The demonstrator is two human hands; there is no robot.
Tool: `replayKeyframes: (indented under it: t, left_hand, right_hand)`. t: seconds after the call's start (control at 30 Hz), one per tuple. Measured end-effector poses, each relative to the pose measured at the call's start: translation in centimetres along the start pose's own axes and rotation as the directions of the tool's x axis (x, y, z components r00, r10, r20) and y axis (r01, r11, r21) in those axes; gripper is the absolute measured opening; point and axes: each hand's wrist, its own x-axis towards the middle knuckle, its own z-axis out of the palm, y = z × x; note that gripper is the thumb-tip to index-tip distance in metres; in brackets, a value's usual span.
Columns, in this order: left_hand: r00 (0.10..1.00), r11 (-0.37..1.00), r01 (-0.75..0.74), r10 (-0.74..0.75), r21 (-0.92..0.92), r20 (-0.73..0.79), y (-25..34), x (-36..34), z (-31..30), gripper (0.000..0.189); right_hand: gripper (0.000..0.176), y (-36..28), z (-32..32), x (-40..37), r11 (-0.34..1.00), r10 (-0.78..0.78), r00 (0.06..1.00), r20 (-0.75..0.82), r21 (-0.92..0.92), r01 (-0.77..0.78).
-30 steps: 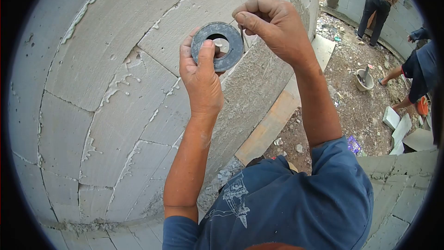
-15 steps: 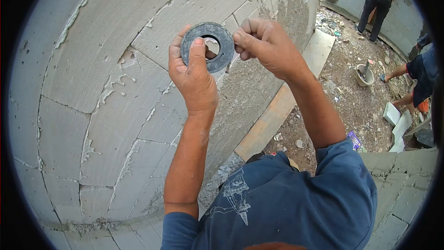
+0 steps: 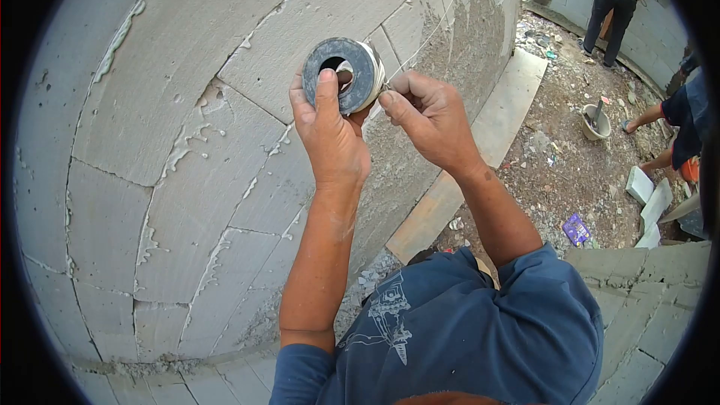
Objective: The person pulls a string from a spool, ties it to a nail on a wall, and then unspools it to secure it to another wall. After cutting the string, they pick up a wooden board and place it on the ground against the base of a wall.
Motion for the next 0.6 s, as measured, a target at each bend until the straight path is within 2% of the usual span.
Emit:
replayKeyframes:
  t: [0.1,0.13,0.23,0.27,0.37,0.4,0.43,0.5,0.6]
  left_hand:
    - [0.993,0.983,0.002,-0.023,0.184,0.114,-0.4,0.8,-2.7,0.057]
    - [0.993,0.963,-0.002,-0.03,0.27,0.115,-0.2,0.8,-2.8,0.073]
    - [0.927,0.808,-0.294,0.111,0.51,0.359,0.6,1.3,-2.9,0.083]
    - [0.925,0.791,-0.291,0.09,0.538,0.368,1.6,0.9,-2.1,0.084]
    - [0.814,0.498,-0.534,0.085,0.683,0.574,2.4,1.5,-2.3,0.09]
    - [0.774,0.453,-0.601,0.123,0.658,0.622,2.6,1.4,-1.8,0.084]
    - [0.767,0.485,-0.593,0.097,0.643,0.634,2.3,1.5,-1.8,0.08]
    - [0.75,0.547,-0.574,0.051,0.609,0.66,1.4,1.6,-2.1,0.071]
    - [0.808,0.525,-0.514,0.032,0.678,0.588,0.4,0.9,-2.5,0.058]
  right_hand:
    - [0.02,-0.9,-1.7,0.3,0.98,-0.106,0.993,0.044,-0.163,0.111]
    - [0.018,-1.3,-2.3,0.3,0.967,-0.129,0.989,0.076,-0.21,0.142]
    - [0.017,-2.2,-3.2,0.4,0.937,-0.171,0.971,0.169,-0.276,0.213]
    - [0.017,-2.5,-3.3,0.5,0.926,-0.188,0.966,0.175,-0.297,0.234]
    - [0.018,-3.0,-3.9,0.8,0.888,-0.244,0.944,0.221,-0.34,0.309]
    - [0.018,-3.1,-4.1,0.9,0.877,-0.264,0.929,0.26,-0.337,0.343]
    - [0.018,-3.2,-4.2,0.9,0.864,-0.284,0.911,0.298,-0.333,0.378]
    - [0.02,-2.8,-4.8,0.9,0.883,-0.234,0.916,0.327,-0.322,0.341]
    - [0.022,-2.2,-4.6,0.0,0.913,-0.206,0.928,0.309,-0.282,0.296]
